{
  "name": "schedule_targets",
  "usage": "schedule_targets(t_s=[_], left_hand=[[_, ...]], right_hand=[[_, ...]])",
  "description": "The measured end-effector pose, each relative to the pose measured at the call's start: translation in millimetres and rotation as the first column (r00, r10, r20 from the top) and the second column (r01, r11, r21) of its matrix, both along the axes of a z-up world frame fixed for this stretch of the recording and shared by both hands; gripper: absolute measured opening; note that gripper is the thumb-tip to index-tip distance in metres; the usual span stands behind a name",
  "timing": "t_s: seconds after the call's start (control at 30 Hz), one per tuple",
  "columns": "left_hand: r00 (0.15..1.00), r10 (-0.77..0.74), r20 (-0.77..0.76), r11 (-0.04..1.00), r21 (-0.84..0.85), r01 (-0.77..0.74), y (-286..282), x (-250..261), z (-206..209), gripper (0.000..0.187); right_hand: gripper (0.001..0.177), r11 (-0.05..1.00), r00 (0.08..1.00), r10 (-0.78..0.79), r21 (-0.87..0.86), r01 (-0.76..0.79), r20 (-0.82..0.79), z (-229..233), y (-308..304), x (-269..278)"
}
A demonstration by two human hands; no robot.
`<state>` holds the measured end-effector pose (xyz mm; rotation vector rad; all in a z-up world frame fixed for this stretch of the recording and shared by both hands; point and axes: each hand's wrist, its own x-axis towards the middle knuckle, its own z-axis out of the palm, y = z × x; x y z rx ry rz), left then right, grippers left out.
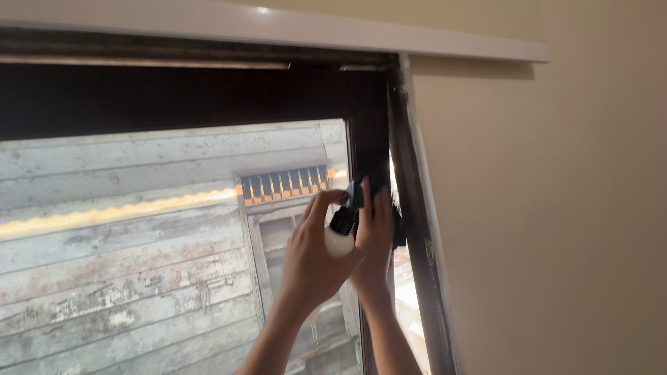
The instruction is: The person sprays a liquid onto a window frame and wipes the inner track and frame edges with a cloth.
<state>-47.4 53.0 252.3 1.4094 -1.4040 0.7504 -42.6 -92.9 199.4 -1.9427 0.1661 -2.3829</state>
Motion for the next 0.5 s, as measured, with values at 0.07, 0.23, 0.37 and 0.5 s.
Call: schedule_targets(t_s=[0.07,0.23,0.37,0.5], left_hand=[[0.999,0.022,-0.032,0.999,0.036,-0.021,-9.3,-4.2,12.8,0.060],[1.000,0.020,0.024,0.999,0.029,-0.021,-27.6,-19.0,34.0,0.068],[1.000,-0.001,-0.003,1.000,0.014,0.001,-31.4,-21.5,39.3,0.072],[0.992,-0.128,-0.002,0.986,-0.106,0.128,-21.1,-5.1,28.9,0.070]], right_hand=[[0.077,0.999,0.999,-0.051,0.002,0.051,-0.013,-24.3,0.6,3.3],[0.056,0.997,0.997,0.030,0.074,-0.024,-0.074,-49.0,-9.3,7.0],[0.057,0.995,0.995,0.082,0.066,-0.079,-0.050,-38.1,-7.0,1.9],[0.064,0.998,0.997,0.049,-0.053,-0.046,0.051,8.3,-7.1,-4.4]])
